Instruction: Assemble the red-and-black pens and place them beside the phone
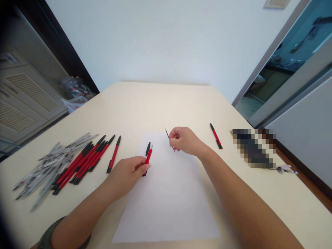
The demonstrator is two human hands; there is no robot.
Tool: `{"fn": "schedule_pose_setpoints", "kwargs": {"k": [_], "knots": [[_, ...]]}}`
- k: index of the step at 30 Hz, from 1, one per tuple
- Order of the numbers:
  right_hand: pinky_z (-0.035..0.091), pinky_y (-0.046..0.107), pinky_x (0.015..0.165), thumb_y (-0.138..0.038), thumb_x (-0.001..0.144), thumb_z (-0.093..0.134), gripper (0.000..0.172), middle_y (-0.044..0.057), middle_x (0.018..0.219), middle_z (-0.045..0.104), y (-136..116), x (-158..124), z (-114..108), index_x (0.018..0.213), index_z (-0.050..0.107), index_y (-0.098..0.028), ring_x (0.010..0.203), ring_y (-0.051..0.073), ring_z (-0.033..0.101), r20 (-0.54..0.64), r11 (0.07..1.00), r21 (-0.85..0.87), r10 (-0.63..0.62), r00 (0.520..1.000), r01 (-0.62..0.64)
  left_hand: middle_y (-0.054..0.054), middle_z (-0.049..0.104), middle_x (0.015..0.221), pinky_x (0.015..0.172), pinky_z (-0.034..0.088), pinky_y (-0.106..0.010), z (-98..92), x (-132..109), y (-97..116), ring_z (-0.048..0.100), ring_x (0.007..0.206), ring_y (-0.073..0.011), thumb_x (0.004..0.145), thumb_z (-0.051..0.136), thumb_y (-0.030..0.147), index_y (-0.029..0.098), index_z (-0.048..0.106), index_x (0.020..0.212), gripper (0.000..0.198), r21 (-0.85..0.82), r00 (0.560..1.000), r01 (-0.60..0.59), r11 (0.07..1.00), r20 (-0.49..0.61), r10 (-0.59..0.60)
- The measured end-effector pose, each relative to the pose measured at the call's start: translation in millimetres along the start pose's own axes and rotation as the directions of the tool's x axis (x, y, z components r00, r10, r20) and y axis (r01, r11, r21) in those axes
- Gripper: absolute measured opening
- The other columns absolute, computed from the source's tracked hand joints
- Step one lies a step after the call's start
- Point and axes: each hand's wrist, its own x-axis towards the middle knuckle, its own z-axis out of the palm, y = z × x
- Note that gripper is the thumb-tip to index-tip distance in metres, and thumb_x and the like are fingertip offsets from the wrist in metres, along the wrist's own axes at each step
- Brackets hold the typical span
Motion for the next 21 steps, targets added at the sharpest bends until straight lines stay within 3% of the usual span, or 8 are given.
{"fn": "schedule_pose_setpoints", "kwargs": {"k": [3, 6, 12, 21], "knots": [[0.043, 0.022, 0.048, -0.017, 0.067, 0.052, 0.012, -0.002, 0.062, 0.056, -4, -13, -3, 0.071, 0.041, -0.018, 0.047, 0.009, 0.054, -0.198, 0.907, 0.391, -0.081, 0.977, 0.155, 0.004, 0.044, 0.053, 0.049, 0.025, -0.023, 0.4, -2, 5, 0.043, 0.052, -0.0114, 0.083, 0.033, 0.037, 0.020, 0.045, 0.062, 0.030, -0.034, 0.999, -0.049, 0.998, -0.013, 0.049], [0.045, 0.023, 0.047, -0.017, 0.067, 0.055, 0.021, -0.004, 0.064, 0.057, -17, -25, 0, 0.080, 0.040, -0.020, 0.047, 0.009, 0.055, -0.314, 0.788, 0.544, -0.127, 0.941, 0.288, 0.005, 0.044, 0.053, 0.049, 0.026, -0.022, 1.8, -4, 9, 0.042, 0.052, -0.0110, 0.083, 0.035, 0.035, 0.020, 0.045, 0.062, 0.028, -0.039, 0.997, -0.079, 0.996, -0.009, 0.079], [0.049, 0.025, 0.053, -0.017, 0.070, 0.056, 0.021, -0.002, 0.070, 0.059, -43, -39, 13, 0.085, 0.042, -0.021, 0.052, 0.009, 0.058, -0.346, 0.750, 0.547, -0.203, 0.916, 0.372, 0.003, 0.051, 0.060, 0.051, 0.027, -0.023, 1.7, -6, 12, 0.044, 0.055, -0.0121, 0.082, 0.037, 0.032, 0.021, 0.048, 0.064, 0.024, -0.015, 0.996, -0.094, 0.995, 0.000, 0.094], [0.048, 0.026, 0.060, -0.014, 0.073, 0.054, 0.015, 0.001, 0.075, 0.059, -44, -44, 25, 0.084, 0.046, -0.019, 0.065, 0.011, 0.058, -0.268, 0.812, 0.463, -0.254, 0.929, 0.355, 0.003, 0.050, 0.059, 0.050, 0.025, -0.023, 1.3, -5, 11, 0.042, 0.055, -0.0117, 0.082, 0.037, 0.032, 0.020, 0.045, 0.062, 0.024, -0.004, 0.995, -0.097, 0.995, -0.018, 0.097]]}}
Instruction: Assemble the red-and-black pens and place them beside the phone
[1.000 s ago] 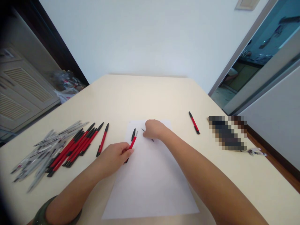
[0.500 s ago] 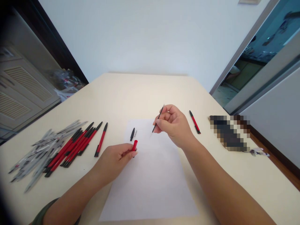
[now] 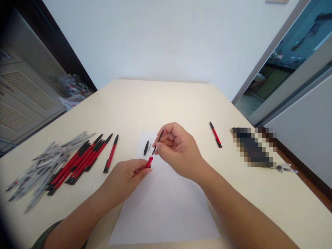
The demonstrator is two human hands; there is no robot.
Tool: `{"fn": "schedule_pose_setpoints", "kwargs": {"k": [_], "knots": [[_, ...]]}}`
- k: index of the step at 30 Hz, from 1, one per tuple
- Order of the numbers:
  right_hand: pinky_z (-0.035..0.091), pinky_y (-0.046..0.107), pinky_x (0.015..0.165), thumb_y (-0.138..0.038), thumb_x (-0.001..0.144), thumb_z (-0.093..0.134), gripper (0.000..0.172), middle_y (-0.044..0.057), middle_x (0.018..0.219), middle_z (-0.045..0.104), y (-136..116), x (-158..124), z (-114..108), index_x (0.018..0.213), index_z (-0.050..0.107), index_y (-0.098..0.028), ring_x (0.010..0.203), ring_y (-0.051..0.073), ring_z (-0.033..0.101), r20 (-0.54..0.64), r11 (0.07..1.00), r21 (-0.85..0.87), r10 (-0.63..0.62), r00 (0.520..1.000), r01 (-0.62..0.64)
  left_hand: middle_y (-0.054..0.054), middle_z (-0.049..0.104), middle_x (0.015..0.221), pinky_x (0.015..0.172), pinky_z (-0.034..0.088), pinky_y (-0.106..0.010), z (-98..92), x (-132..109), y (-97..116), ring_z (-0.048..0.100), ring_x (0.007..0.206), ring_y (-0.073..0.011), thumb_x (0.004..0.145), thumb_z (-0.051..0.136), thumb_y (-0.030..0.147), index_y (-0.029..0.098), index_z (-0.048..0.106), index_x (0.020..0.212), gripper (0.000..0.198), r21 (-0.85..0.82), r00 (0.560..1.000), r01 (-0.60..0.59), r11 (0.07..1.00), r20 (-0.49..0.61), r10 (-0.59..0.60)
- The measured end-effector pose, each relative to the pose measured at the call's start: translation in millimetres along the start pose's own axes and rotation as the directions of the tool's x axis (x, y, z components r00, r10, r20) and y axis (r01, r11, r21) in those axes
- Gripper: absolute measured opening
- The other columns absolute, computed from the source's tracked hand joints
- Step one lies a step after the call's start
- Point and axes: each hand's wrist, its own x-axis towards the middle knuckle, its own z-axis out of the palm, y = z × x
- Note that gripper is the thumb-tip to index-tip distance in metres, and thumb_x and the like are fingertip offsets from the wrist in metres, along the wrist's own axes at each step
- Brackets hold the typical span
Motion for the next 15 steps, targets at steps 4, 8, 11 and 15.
{"fn": "schedule_pose_setpoints", "kwargs": {"k": [4, 8, 11, 15], "knots": [[0.045, 0.025, 0.060, -0.017, 0.075, 0.051, 0.006, 0.002, 0.077, 0.061, -4, -2, -1, 0.081, 0.054, -0.018, 0.069, 0.012, 0.057, 0.107, 0.973, -0.232, 0.030, 0.994, -0.004, 0.004, 0.049, 0.058, 0.050, 0.026, -0.023, -0.4, 0, 0, 0.042, 0.054, -0.0115, 0.082, 0.037, 0.033, 0.020, 0.044, 0.062, 0.025, -0.024, 1.000, 0.013, 1.000, -0.005, -0.013], [0.044, 0.025, 0.064, -0.024, 0.077, 0.050, 0.014, 0.003, 0.087, 0.063, -5, -1, -3, 0.083, 0.062, -0.018, 0.077, 0.014, 0.056, 0.138, 0.938, -0.347, 0.046, 0.989, 0.005, 0.004, 0.048, 0.057, 0.050, 0.026, -0.023, -0.7, 0, 0, 0.041, 0.053, -0.0113, 0.082, 0.037, 0.033, 0.020, 0.042, 0.061, 0.026, -0.035, 1.000, 0.023, 0.999, -0.011, -0.024], [0.045, 0.025, 0.065, -0.033, 0.080, 0.046, 0.024, 0.004, 0.087, 0.064, 0, 2, -6, 0.086, 0.063, -0.017, 0.079, 0.014, 0.057, 0.080, 0.961, -0.277, 0.045, 0.996, -0.021, 0.004, 0.050, 0.058, 0.050, 0.026, -0.023, -1.1, 0, -1, 0.042, 0.054, -0.0116, 0.083, 0.036, 0.033, 0.021, 0.046, 0.064, 0.025, -0.041, 1.000, 0.027, 0.999, -0.010, -0.027], [0.044, 0.025, 0.061, -0.037, 0.080, 0.045, 0.028, 0.005, 0.084, 0.064, 10, 5, -9, 0.083, 0.063, -0.016, 0.073, 0.013, 0.055, 0.085, 0.977, -0.207, 0.072, 0.994, -0.054, 0.004, 0.050, 0.058, 0.050, 0.026, -0.023, -1.2, 1, -1, 0.042, 0.054, -0.0115, 0.083, 0.036, 0.033, 0.021, 0.048, 0.066, 0.024, -0.057, 0.999, 0.037, 0.998, 0.001, -0.037]]}}
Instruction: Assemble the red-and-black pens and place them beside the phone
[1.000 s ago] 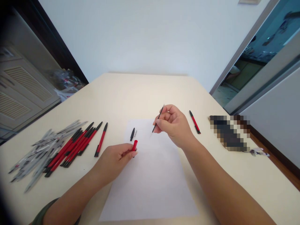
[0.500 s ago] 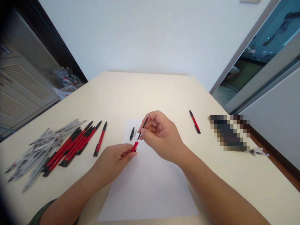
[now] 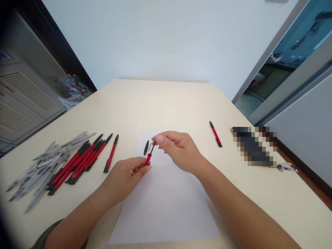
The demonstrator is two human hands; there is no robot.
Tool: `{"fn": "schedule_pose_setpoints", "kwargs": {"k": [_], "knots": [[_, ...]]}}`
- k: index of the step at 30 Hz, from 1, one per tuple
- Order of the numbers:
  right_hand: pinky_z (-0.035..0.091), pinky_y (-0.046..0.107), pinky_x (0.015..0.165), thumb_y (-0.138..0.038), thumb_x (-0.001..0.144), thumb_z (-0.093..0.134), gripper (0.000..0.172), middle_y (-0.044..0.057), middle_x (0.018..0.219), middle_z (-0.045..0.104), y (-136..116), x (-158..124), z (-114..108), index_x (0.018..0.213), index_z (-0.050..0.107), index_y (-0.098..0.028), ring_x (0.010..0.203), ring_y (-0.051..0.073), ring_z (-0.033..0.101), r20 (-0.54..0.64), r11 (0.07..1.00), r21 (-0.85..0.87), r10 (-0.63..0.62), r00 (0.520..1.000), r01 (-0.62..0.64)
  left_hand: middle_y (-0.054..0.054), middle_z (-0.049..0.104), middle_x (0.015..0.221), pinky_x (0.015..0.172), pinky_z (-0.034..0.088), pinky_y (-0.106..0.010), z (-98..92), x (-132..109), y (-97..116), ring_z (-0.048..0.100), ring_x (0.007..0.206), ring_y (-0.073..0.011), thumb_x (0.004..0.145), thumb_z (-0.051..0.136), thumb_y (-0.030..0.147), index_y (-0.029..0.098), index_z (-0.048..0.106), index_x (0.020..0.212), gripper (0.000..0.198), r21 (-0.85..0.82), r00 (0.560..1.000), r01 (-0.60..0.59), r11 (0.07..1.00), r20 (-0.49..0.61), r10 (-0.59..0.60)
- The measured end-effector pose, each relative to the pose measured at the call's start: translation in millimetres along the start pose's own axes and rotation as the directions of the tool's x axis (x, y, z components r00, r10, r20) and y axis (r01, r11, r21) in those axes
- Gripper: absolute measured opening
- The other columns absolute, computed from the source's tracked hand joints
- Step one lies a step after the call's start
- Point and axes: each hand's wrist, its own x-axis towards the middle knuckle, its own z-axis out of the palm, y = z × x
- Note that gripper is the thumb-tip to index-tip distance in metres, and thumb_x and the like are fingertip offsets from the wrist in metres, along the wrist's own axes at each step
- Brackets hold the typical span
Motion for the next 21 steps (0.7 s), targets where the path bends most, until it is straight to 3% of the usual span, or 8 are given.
{"fn": "schedule_pose_setpoints", "kwargs": {"k": [5, 10, 13, 16, 18, 21], "knots": [[0.039, 0.024, 0.055, -0.033, 0.075, 0.054, 0.020, 0.003, 0.071, 0.060, 4, 0, 5, 0.068, 0.060, -0.014, 0.062, 0.010, 0.049, 0.050, 0.998, -0.056, -0.019, 0.999, 0.022, 0.004, 0.048, 0.057, 0.050, 0.025, -0.023, 2.1, 0, -1, 0.041, 0.053, -0.0112, 0.082, 0.037, 0.032, 0.020, 0.044, 0.063, 0.024, 0.004, 1.000, -0.013, 1.000, -0.009, 0.013], [0.043, 0.025, 0.060, -0.036, 0.075, 0.053, 0.023, 0.005, 0.081, 0.063, 4, 2, 3, 0.079, 0.063, -0.016, 0.070, 0.013, 0.054, 0.084, 1.000, 0.011, -0.006, 0.996, 0.005, 0.005, 0.048, 0.056, 0.050, 0.027, -0.022, 1.8, 0, -2, 0.042, 0.053, -0.0110, 0.082, 0.037, 0.033, 0.020, 0.046, 0.064, 0.024, -0.071, 1.000, 0.012, 0.997, -0.024, -0.014], [0.044, 0.024, 0.055, -0.042, 0.079, 0.044, 0.034, 0.006, 0.082, 0.063, 12, 10, 0, 0.090, 0.061, -0.016, 0.068, 0.013, 0.055, 0.008, 0.998, 0.037, 0.052, 0.999, -0.052, 0.005, 0.052, 0.059, 0.051, 0.029, -0.023, -0.2, 1, -2, 0.045, 0.055, -0.0115, 0.082, 0.038, 0.036, 0.021, 0.050, 0.069, 0.023, -0.139, 0.994, 0.062, 0.988, -0.077, -0.073], [0.040, 0.023, 0.052, -0.042, 0.078, 0.044, 0.031, 0.003, 0.073, 0.061, 28, 22, 0, 0.082, 0.062, -0.016, 0.061, 0.011, 0.052, -0.080, 0.970, -0.207, 0.113, 0.990, -0.128, 0.003, 0.056, 0.065, 0.054, 0.033, -0.024, -0.5, 3, -6, 0.049, 0.060, -0.0128, 0.082, 0.037, 0.040, 0.021, 0.052, 0.073, 0.026, -0.235, 0.985, 0.094, 0.967, -0.121, -0.125], [0.037, 0.022, 0.051, -0.038, 0.077, 0.046, 0.025, 0.001, 0.066, 0.060, 40, 31, 4, 0.075, 0.063, -0.018, 0.057, 0.010, 0.050, -0.029, 0.906, -0.406, 0.115, 0.993, -0.117, 0.002, 0.059, 0.069, 0.056, 0.035, -0.024, 0.8, 4, -9, 0.051, 0.064, -0.0140, 0.082, 0.036, 0.042, 0.021, 0.054, 0.077, 0.027, -0.296, 0.978, 0.109, 0.949, -0.136, -0.156], [0.036, 0.022, 0.055, -0.032, 0.077, 0.046, 0.022, 0.000, 0.070, 0.061, 56, 41, 15, 0.075, 0.063, -0.020, 0.062, 0.011, 0.051, 0.070, 0.828, -0.561, 0.077, 0.995, -0.025, 0.001, 0.061, 0.073, 0.057, 0.036, -0.025, 3.9, 7, -15, 0.053, 0.067, -0.0155, 0.081, 0.036, 0.044, 0.022, 0.055, 0.082, 0.029, -0.350, 0.971, 0.133, 0.927, -0.140, -0.192]]}}
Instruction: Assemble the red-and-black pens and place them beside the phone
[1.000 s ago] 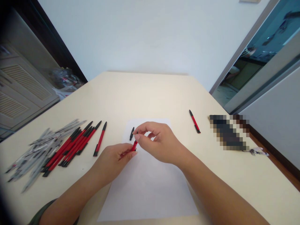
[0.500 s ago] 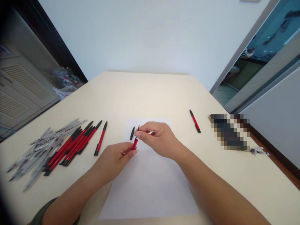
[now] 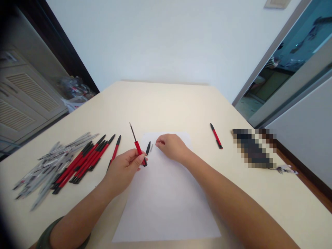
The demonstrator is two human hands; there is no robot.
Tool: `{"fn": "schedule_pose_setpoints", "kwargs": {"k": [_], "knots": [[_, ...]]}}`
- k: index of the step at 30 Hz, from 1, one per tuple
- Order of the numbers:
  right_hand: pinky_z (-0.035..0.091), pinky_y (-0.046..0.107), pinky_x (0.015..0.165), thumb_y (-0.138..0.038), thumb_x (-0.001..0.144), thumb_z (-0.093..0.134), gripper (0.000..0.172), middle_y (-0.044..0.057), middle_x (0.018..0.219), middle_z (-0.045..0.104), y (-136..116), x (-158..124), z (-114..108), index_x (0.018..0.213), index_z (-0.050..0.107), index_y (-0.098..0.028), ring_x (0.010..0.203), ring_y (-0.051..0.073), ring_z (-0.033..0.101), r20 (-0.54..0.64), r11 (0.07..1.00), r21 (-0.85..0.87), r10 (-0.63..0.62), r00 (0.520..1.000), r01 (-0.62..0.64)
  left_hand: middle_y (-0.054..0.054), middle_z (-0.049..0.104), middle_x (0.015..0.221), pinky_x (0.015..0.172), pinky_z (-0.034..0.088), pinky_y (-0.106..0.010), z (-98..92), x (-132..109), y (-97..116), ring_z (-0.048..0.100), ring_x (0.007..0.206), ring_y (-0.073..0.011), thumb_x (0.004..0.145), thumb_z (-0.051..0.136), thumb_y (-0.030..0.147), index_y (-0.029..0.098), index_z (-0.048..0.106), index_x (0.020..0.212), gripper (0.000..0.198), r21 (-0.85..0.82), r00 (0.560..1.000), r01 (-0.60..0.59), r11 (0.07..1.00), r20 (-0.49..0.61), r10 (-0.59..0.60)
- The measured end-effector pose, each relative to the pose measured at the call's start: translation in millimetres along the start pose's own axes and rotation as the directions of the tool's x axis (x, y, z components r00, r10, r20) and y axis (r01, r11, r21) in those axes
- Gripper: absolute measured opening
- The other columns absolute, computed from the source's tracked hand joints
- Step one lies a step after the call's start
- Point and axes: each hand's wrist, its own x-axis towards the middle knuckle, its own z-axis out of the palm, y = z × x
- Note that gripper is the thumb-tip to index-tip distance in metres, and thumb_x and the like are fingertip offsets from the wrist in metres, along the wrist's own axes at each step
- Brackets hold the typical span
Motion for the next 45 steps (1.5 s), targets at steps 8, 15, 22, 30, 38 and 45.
{"fn": "schedule_pose_setpoints", "kwargs": {"k": [8, 15, 22, 30, 38, 45], "knots": [[0.034, 0.023, 0.057, -0.043, 0.072, 0.051, 0.029, 0.002, 0.081, 0.062, -2, 12, 24, 0.090, 0.063, -0.024, 0.068, 0.013, 0.052, 0.043, 0.989, -0.149, 0.033, 0.999, -0.026, 0.001, 0.061, 0.071, 0.056, 0.036, -0.025, 0.5, 3, -8, 0.054, 0.065, -0.0150, 0.081, 0.036, 0.045, 0.021, 0.055, 0.080, 0.030, 0.028, 1.000, -0.002, 1.000, 0.009, 0.002], [0.033, 0.022, 0.054, -0.042, 0.067, 0.056, 0.028, 0.001, 0.076, 0.062, 0, 15, 26, 0.085, 0.061, -0.022, 0.064, 0.012, 0.052, 0.041, 0.987, -0.136, 0.093, 0.995, -0.087, 0.002, 0.058, 0.065, 0.053, 0.033, -0.024, 0.1, 6, -8, 0.052, 0.061, -0.0144, 0.081, 0.035, 0.042, 0.021, 0.053, 0.073, 0.029, 0.140, 0.999, -0.017, 0.990, 0.031, 0.012], [0.033, 0.019, 0.050, -0.032, 0.070, 0.053, 0.014, 0.000, 0.071, 0.061, 6, 13, 21, 0.074, 0.059, -0.020, 0.060, 0.009, 0.051, 0.093, 0.992, -0.085, 0.101, 0.991, -0.093, 0.002, 0.057, 0.062, 0.052, 0.031, -0.024, -0.6, 4, -5, 0.050, 0.059, -0.0139, 0.082, 0.034, 0.042, 0.021, 0.052, 0.070, 0.029, 0.186, 0.999, -0.019, 0.982, 0.035, 0.013], [0.036, 0.021, 0.060, -0.027, 0.077, 0.046, 0.015, 0.001, 0.078, 0.059, 4, 9, 2, 0.083, 0.059, -0.020, 0.068, 0.010, 0.051, 0.088, 0.991, -0.135, 0.009, 0.996, 0.003, 0.002, 0.055, 0.061, 0.051, 0.029, -0.024, 1.0, 4, -7, 0.049, 0.058, -0.0136, 0.082, 0.033, 0.042, 0.021, 0.051, 0.070, 0.030, 0.224, 0.999, -0.044, 0.973, 0.027, 0.039], [0.035, 0.023, 0.064, -0.028, 0.079, 0.047, 0.018, 0.005, 0.088, 0.054, 2, 24, 18, 0.090, 0.060, -0.023, 0.074, 0.014, 0.052, 0.151, 0.958, -0.271, -0.057, 0.987, 0.097, 0.002, 0.054, 0.059, 0.050, 0.028, -0.024, 0.2, 3, -5, 0.049, 0.057, -0.0137, 0.082, 0.033, 0.041, 0.020, 0.050, 0.069, 0.030, 0.233, 0.999, -0.034, 0.972, 0.033, 0.027], [0.034, 0.022, 0.062, -0.022, 0.079, 0.044, 0.015, 0.006, 0.085, 0.057, 4, 19, 0, 0.076, 0.057, -0.016, 0.071, 0.013, 0.051, 0.218, 0.948, -0.271, -0.106, 0.970, 0.165, 0.002, 0.054, 0.060, 0.049, 0.027, -0.023, 0.9, 3, -7, 0.048, 0.056, -0.0136, 0.083, 0.032, 0.042, 0.021, 0.051, 0.070, 0.031, 0.247, 0.999, -0.042, 0.968, 0.033, 0.035]]}}
